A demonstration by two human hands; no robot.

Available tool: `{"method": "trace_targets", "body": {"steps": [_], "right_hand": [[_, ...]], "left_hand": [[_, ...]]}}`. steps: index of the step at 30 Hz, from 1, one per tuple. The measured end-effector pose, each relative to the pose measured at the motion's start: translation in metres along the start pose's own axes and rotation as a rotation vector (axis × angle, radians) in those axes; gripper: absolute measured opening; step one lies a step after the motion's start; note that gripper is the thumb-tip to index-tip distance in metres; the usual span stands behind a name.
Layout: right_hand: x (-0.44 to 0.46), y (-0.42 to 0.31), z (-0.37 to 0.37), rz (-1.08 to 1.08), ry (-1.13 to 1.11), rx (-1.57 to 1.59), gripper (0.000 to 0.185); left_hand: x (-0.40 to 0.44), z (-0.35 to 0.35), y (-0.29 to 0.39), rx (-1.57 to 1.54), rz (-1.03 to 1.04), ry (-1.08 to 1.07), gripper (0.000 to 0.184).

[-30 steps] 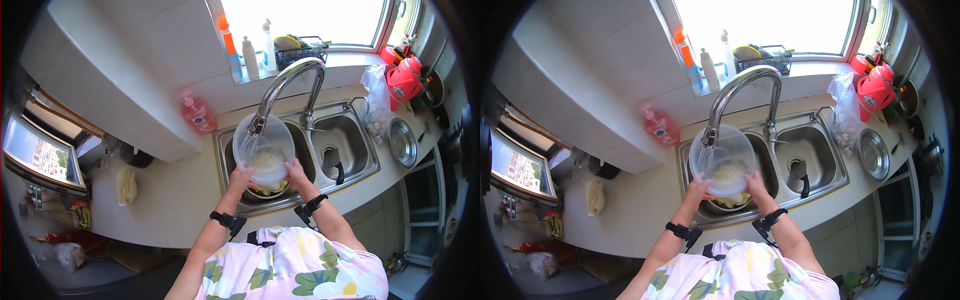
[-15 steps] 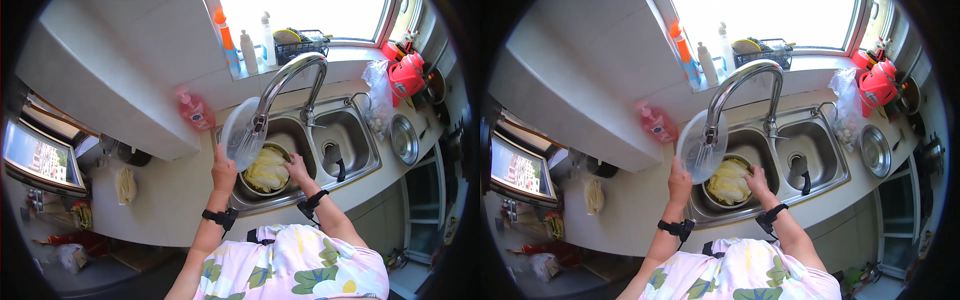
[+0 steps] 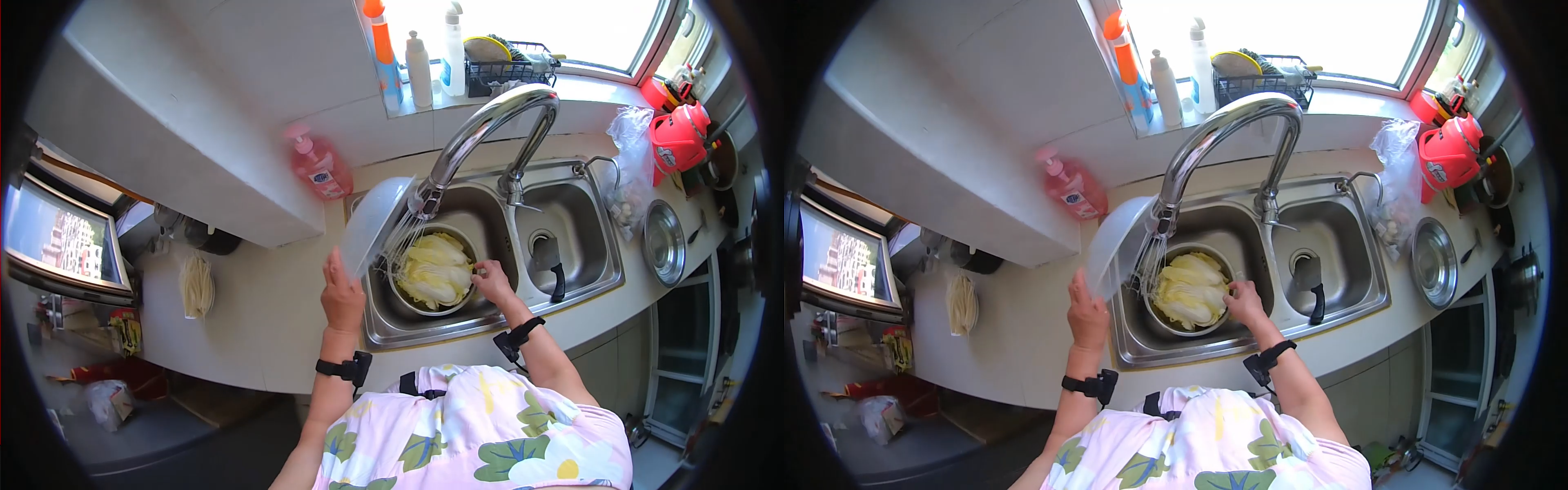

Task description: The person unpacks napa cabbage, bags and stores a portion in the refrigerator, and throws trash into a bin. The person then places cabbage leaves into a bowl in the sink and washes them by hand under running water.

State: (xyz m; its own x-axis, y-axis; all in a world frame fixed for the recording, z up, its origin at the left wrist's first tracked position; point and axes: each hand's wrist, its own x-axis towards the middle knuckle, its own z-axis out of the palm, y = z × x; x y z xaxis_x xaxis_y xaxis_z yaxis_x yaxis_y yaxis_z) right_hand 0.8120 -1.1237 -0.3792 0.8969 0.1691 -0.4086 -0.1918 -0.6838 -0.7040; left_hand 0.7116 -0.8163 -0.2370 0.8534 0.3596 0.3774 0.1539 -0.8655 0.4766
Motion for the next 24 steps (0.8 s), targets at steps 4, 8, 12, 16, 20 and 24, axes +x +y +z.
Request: {"method": "trace_targets", "body": {"steps": [4,8,12,16,20,24], "right_hand": [[-0.013,-0.017,-0.013,-0.189,0.176,-0.321,0.042],[-0.001,-0.019,-0.019,-0.204,0.123,-0.331,0.043],[0.024,-0.032,-0.006,-0.225,-0.042,-0.244,0.041],[0.06,-0.038,0.027,-0.31,-0.01,-0.3,0.043],[0.087,-0.036,0.051,-0.28,0.016,-0.397,0.043],[0.097,-0.016,0.05,-0.22,-0.127,-0.523,0.035]], "left_hand": [[0.004,-0.016,-0.026,0.051,0.007,0.163,0.054],[-0.041,-0.018,-0.061,-0.868,-0.758,0.214,0.055],[-0.095,-0.016,-0.082,-0.918,-0.995,0.128,0.054],[-0.123,-0.022,-0.098,-1.096,-1.142,0.223,0.047],[-0.128,-0.026,-0.127,-1.214,-1.256,0.159,0.042],[-0.127,-0.043,-0.098,-1.285,-1.499,-0.101,0.045]]}}
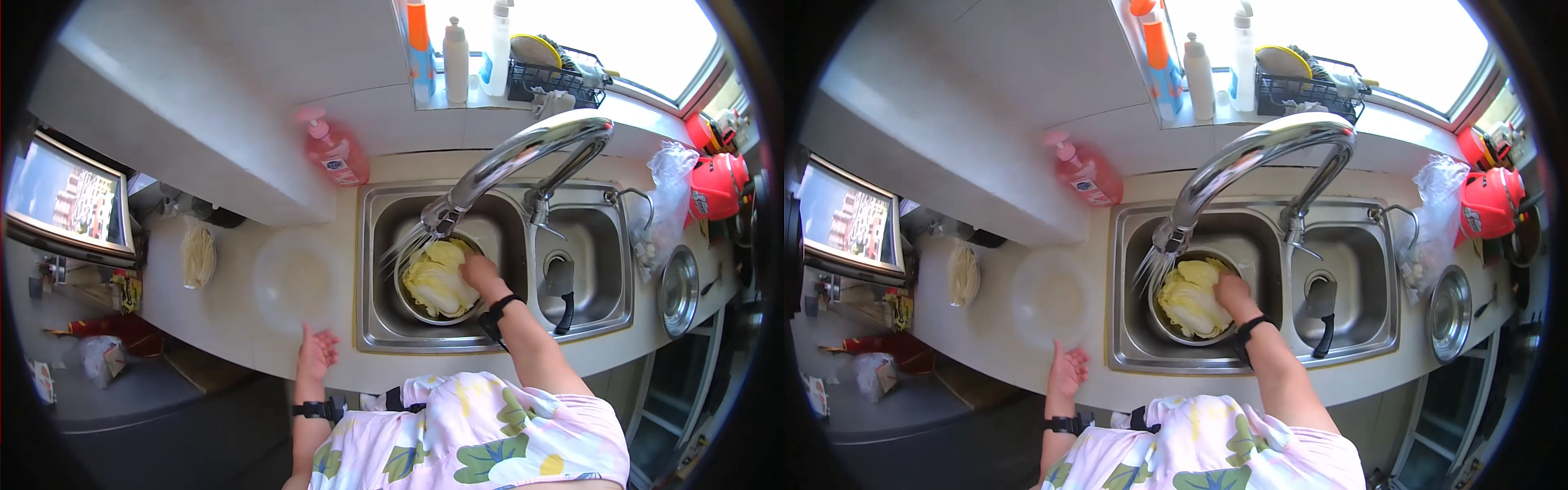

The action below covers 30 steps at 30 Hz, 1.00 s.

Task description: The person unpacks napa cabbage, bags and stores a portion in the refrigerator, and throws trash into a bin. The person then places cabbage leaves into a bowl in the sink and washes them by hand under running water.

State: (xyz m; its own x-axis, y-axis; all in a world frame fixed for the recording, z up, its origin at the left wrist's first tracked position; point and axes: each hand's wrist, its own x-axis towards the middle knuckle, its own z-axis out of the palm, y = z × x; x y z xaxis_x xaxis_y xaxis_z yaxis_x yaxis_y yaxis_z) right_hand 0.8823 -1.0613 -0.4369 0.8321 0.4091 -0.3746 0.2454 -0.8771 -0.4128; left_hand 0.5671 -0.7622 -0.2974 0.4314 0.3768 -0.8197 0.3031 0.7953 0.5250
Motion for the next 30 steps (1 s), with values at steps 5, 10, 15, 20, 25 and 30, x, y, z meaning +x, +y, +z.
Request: {"method": "trace_targets", "body": {"steps": [5,10,15,20,25,30], "right_hand": [[-0.034,0.013,-0.036,0.094,0.123,0.299,0.028],[-0.069,-0.031,-0.038,0.272,-0.114,1.37,0.028],[-0.097,-0.068,-0.045,0.263,-0.179,1.458,0.034],[-0.107,-0.069,-0.03,0.302,-0.206,1.613,0.035],[-0.106,-0.066,-0.006,0.17,-0.299,1.773,0.037],[-0.112,-0.077,-0.019,0.326,-0.197,1.672,0.032]], "left_hand": [[-0.02,0.061,-0.033,0.634,0.218,-0.104,0.032],[-0.027,0.206,0.027,0.915,1.214,-0.281,0.035],[-0.065,0.311,0.07,1.015,1.491,-0.654,0.044],[-0.081,0.298,0.046,1.127,1.477,-0.745,0.044],[-0.09,0.296,0.023,1.146,1.392,-0.676,0.037],[-0.074,0.287,0.026,0.925,1.382,-0.671,0.04]]}}
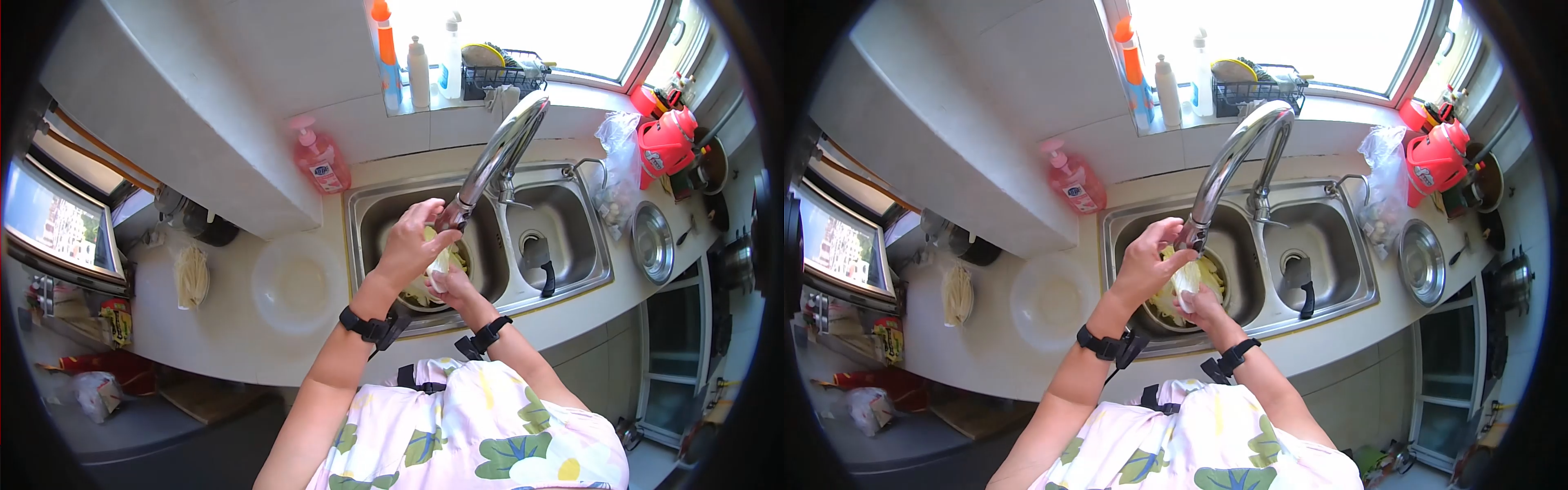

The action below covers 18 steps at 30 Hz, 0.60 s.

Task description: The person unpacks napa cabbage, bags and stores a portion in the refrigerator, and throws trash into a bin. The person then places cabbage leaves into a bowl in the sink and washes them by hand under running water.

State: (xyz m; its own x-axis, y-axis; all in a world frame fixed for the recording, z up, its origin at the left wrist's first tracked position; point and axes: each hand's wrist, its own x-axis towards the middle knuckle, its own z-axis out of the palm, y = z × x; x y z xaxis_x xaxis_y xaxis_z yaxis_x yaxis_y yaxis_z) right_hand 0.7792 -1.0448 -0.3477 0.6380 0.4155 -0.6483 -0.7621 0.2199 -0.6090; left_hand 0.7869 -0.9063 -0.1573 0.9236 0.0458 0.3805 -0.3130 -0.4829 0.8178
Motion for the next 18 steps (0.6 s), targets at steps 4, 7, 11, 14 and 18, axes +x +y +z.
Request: {"method": "trace_targets", "body": {"steps": [4,7,11,14,18], "right_hand": [[-0.002,-0.004,0.004,-0.018,-0.023,-0.047,0.027],[-0.008,-0.005,0.026,-0.031,0.096,-0.055,0.024],[-0.006,0.01,0.029,-0.196,0.016,-0.099,0.024],[-0.021,-0.003,0.031,-0.157,-0.051,-0.253,0.024],[-0.03,-0.003,0.032,-0.127,-0.049,-0.237,0.028]], "left_hand": [[-0.061,0.01,-0.071,-0.111,-0.397,0.041,0.039],[-0.111,0.034,-0.111,-0.153,-0.808,-0.074,0.036],[-0.121,0.037,-0.108,-0.186,-0.921,-0.078,0.033],[-0.117,0.031,-0.12,-0.468,-0.87,0.099,0.029],[-0.101,0.024,-0.106,-0.664,-0.855,0.04,0.023]]}}
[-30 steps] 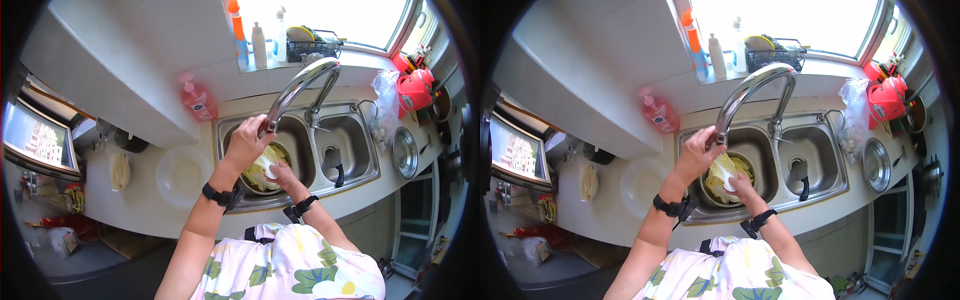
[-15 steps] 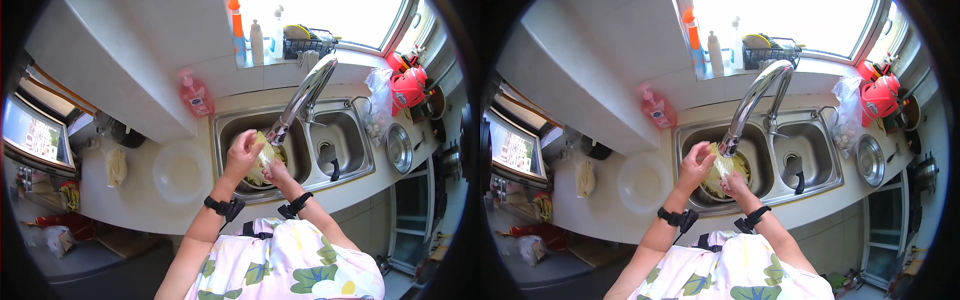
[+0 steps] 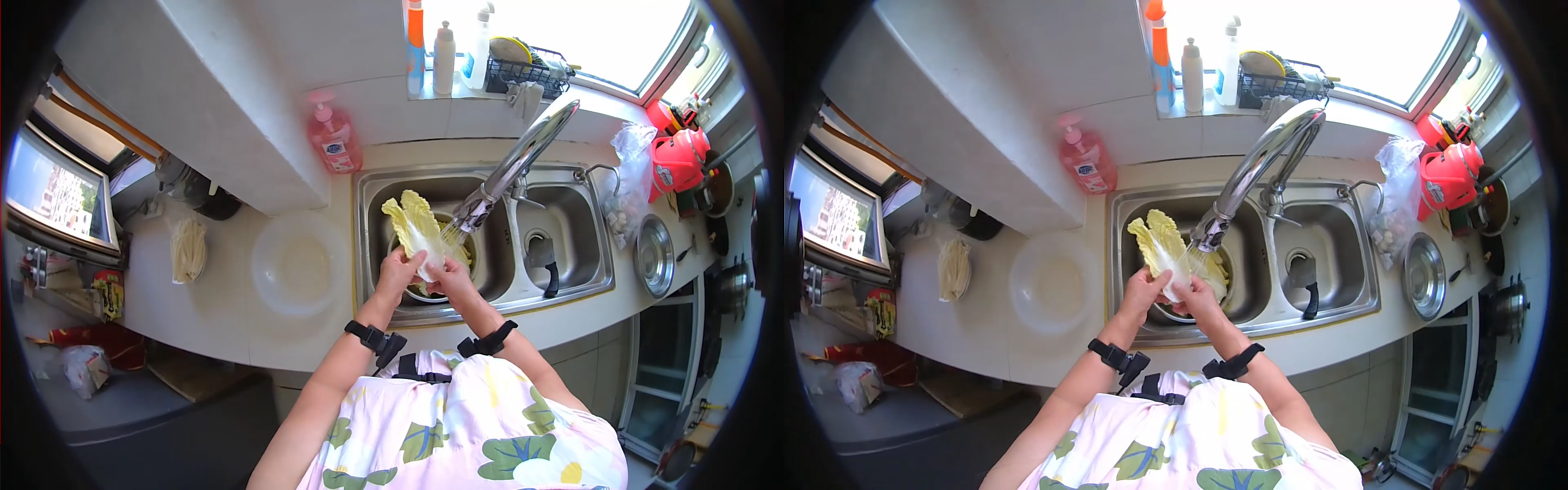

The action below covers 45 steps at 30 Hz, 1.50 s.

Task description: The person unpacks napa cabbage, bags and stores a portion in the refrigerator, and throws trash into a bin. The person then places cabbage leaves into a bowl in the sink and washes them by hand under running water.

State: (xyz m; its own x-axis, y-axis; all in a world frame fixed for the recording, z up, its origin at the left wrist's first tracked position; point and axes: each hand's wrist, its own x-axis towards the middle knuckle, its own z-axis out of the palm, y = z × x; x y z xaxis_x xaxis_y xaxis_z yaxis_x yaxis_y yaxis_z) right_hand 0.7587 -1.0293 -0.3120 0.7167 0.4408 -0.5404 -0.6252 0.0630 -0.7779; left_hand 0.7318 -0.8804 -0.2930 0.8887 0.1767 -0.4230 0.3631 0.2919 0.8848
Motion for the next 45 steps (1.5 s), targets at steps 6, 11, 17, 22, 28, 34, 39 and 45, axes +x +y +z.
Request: {"method": "trace_targets", "body": {"steps": [6,11,17,22,28,34,39,45], "right_hand": [[-0.003,-0.001,-0.011,-0.149,0.083,-0.217,0.025],[-0.002,0.003,-0.014,-0.099,0.058,-0.066,0.027],[-0.013,-0.011,-0.013,-0.052,-0.072,0.105,0.028],[-0.01,-0.007,-0.016,-0.054,-0.115,0.033,0.027],[-0.011,-0.005,-0.019,-0.024,-0.213,0.029,0.024],[-0.006,-0.002,-0.025,0.14,-0.153,0.05,0.015],[-0.005,-0.002,-0.036,0.278,-0.234,0.14,0.008],[0.002,0.003,-0.05,0.286,-0.179,0.05,0.011]], "left_hand": [[0.0,-0.007,-0.023,0.123,-0.036,-0.109,0.025],[-0.013,0.004,-0.011,0.065,-0.105,-0.163,0.025],[-0.011,0.003,-0.017,-0.207,-0.243,-0.184,0.026],[-0.006,-0.004,-0.027,-0.295,-0.321,-0.174,0.025],[-0.008,-0.012,-0.023,-0.365,-0.387,-0.298,0.024],[-0.013,-0.007,-0.012,-0.135,-0.23,-0.184,0.026],[-0.004,-0.017,-0.011,-0.037,-0.335,-0.255,0.022],[-0.006,-0.023,-0.003,0.277,-0.335,-0.27,0.016]]}}
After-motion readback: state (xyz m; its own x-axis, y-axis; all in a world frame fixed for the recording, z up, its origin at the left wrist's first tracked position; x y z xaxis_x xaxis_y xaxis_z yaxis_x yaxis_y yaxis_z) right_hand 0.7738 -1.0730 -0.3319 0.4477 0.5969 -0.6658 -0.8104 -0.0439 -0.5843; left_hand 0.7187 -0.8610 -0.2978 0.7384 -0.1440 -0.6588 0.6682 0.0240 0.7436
